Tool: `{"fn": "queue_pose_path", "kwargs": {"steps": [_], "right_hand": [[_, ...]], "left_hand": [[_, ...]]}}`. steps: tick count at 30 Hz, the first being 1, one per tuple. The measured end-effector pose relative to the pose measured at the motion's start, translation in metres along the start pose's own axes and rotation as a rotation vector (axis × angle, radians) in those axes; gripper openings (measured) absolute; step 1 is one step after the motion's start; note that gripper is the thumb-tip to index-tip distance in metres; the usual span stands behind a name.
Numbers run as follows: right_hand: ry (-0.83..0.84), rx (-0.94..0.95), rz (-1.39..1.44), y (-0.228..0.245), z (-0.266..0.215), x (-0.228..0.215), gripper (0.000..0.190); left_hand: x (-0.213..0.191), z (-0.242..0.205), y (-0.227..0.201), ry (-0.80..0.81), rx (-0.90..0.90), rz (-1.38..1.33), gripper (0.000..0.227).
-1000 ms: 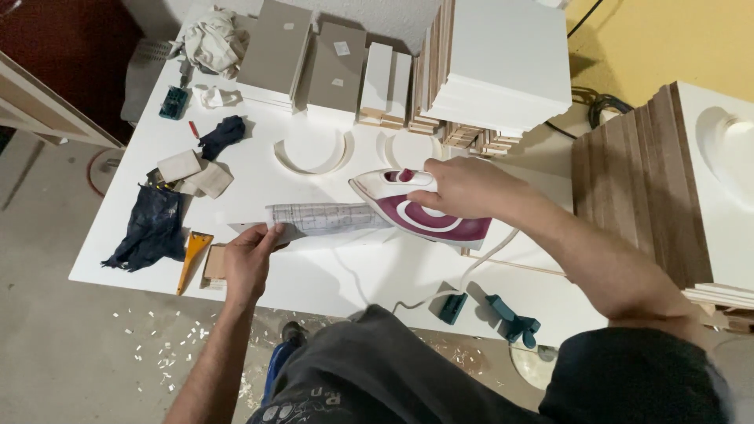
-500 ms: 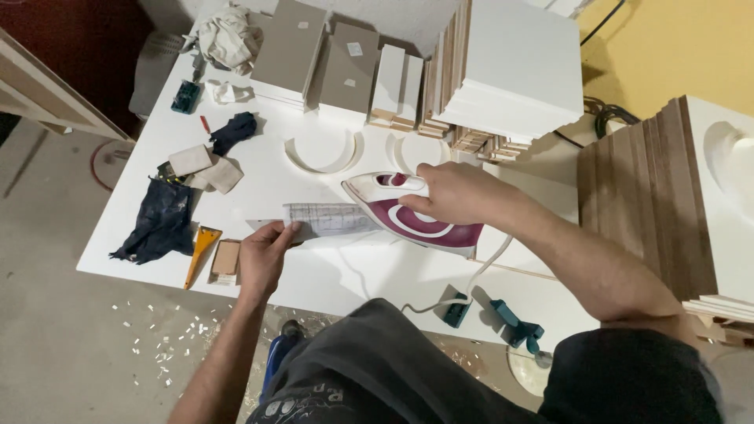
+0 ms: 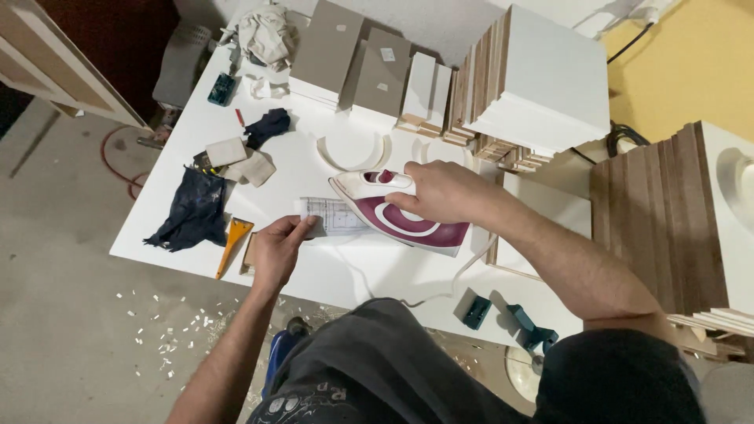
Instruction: The person irons a white rectangular board with a household iron, then uses a sanding block to smooth the edges of the board. The person also uses a utility knife to scrape the surface of the board.
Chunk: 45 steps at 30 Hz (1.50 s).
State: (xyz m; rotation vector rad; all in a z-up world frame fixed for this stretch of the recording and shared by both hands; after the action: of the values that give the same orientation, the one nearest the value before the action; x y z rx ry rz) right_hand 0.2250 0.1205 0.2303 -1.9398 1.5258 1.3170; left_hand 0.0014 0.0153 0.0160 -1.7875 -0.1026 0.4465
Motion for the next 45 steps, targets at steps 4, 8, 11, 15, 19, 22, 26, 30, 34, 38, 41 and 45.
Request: {"fn": "queue_pose_path", "kwargs": {"steps": [4,8,11,15,19,22,26,30,34,38,41,45], "right_hand": [[0.003,0.020,-0.006,0.022,0.003,-0.001,0.058],[0.000,-0.018,-0.011,0.044,0.016,0.002,0.059],[-0.005,-0.058,-0.018,0.062,0.032,0.007,0.058],[-0.005,-0.129,-0.025,0.095,0.040,0.008,0.057],[-0.022,-0.166,-0.029,0.105,0.040,0.011,0.058],[-0.024,-0.130,0.002,0.094,0.027,0.006,0.055],[-0.050,0.059,0.046,0.058,-0.009,-0.004,0.062],[-0.208,0.327,0.291,0.006,-0.064,-0.010,0.060],[-0.587,0.480,0.568,-0.088,-0.122,0.022,0.049],[-0.628,0.735,0.652,-0.121,-0.154,0.046,0.060],[-0.708,0.641,0.552,-0.187,-0.121,0.127,0.054],[-0.860,0.526,0.547,-0.275,-0.048,0.229,0.062]], "left_hand": [[-0.012,0.010,0.011,-0.075,0.072,0.154,0.023],[-0.013,0.010,0.016,-0.016,0.223,0.015,0.015],[-0.017,0.007,0.012,0.015,0.264,-0.073,0.013],[-0.014,0.013,0.031,0.046,0.299,-0.134,0.014],[-0.008,0.018,0.047,0.035,0.277,-0.127,0.014],[-0.013,0.010,0.033,0.031,0.275,-0.126,0.014],[-0.021,0.005,0.021,0.049,0.270,-0.087,0.016],[-0.027,0.004,0.018,0.006,0.189,-0.032,0.013],[-0.056,0.048,0.028,-0.071,0.056,-0.494,0.018],[-0.077,0.092,0.023,-0.293,-0.052,-0.538,0.016],[-0.039,0.138,0.077,-0.381,-0.024,-0.523,0.027],[0.028,0.186,0.176,-0.248,0.028,-0.452,0.014]]}}
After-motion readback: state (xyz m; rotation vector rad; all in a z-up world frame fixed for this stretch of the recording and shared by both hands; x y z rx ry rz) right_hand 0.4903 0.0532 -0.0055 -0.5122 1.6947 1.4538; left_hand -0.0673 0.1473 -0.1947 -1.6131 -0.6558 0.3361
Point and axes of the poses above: each hand's wrist, its own z-axis towards the middle knuckle, its own x-axis out of the palm, y = z × x, the point moved 1 cm from there along z, towards the middle knuckle, and after that the axes turned 12 degrees about z, right-handed, at the moved point
